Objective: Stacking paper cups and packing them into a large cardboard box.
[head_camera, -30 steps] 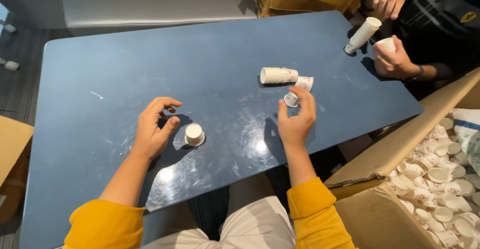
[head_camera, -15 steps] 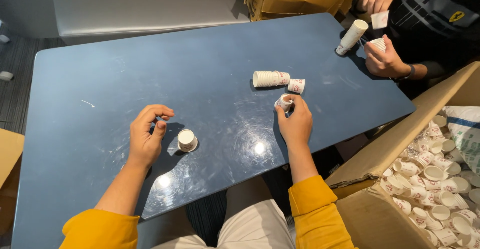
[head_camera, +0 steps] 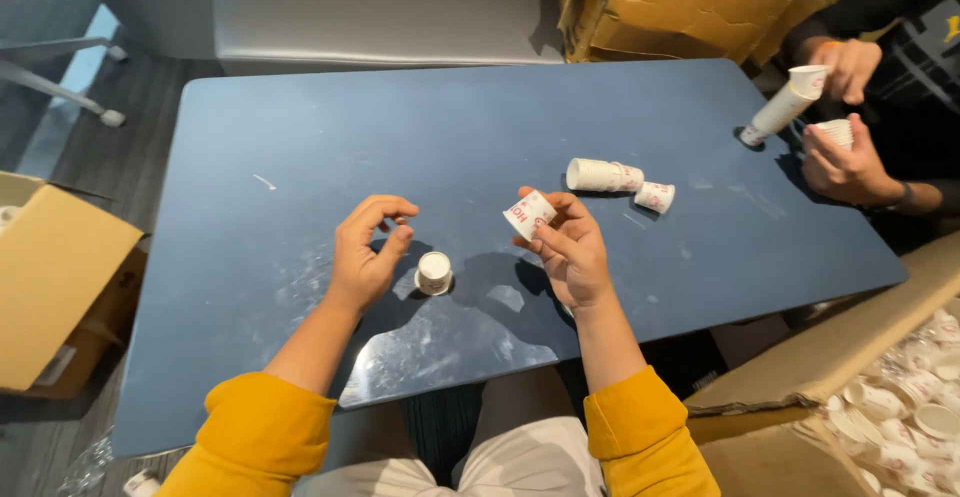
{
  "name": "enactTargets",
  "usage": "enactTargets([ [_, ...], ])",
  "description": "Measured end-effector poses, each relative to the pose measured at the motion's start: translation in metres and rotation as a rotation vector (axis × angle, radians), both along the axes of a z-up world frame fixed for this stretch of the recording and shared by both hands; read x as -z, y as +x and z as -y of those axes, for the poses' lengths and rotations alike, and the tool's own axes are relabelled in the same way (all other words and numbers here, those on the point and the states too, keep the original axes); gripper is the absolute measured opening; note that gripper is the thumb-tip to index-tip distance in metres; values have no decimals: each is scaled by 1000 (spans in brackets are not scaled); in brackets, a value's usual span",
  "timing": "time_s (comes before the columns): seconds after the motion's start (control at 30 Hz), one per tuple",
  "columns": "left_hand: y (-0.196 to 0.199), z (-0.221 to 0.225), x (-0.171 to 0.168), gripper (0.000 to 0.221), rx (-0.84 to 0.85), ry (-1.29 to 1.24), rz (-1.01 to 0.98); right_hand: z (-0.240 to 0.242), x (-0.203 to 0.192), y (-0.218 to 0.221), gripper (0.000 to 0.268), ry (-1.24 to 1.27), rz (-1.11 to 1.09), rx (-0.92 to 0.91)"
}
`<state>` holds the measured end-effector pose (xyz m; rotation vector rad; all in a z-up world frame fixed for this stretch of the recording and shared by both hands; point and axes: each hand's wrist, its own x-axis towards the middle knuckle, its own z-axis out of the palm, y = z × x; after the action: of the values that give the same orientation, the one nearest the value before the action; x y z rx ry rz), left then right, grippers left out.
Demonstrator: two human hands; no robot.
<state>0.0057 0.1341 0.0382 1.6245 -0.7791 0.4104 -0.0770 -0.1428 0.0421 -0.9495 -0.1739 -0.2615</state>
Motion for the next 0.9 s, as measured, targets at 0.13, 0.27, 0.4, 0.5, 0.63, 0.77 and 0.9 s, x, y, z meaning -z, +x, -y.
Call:
enactTargets([
  [0.13,-2,1,-6,26,46,-16,-44,-30,28,22,35,-257,98,23],
  [0.27,-12,4,-19,37,156,0,-71,-62,17,15,45,-456,185,130],
  [0.4,-13,2,-19,34,219,8,-54,-71,15,8,46,-570,152,111],
  [0.5,-11,0,-16,28,271,2,-65,-72,18,4,46,-588,138,111],
  [0.63,-7,-6,-15,26,308,45,-88,-71,20,1,40,-717,192,124],
  [0.77,-6,-9,-17,25,330,78,-87,-73,14,0,39,-757,122,115],
  [0.9,-3,-10,-15,23,332,95,-73,-75,9,-2,39,-813,106,120],
])
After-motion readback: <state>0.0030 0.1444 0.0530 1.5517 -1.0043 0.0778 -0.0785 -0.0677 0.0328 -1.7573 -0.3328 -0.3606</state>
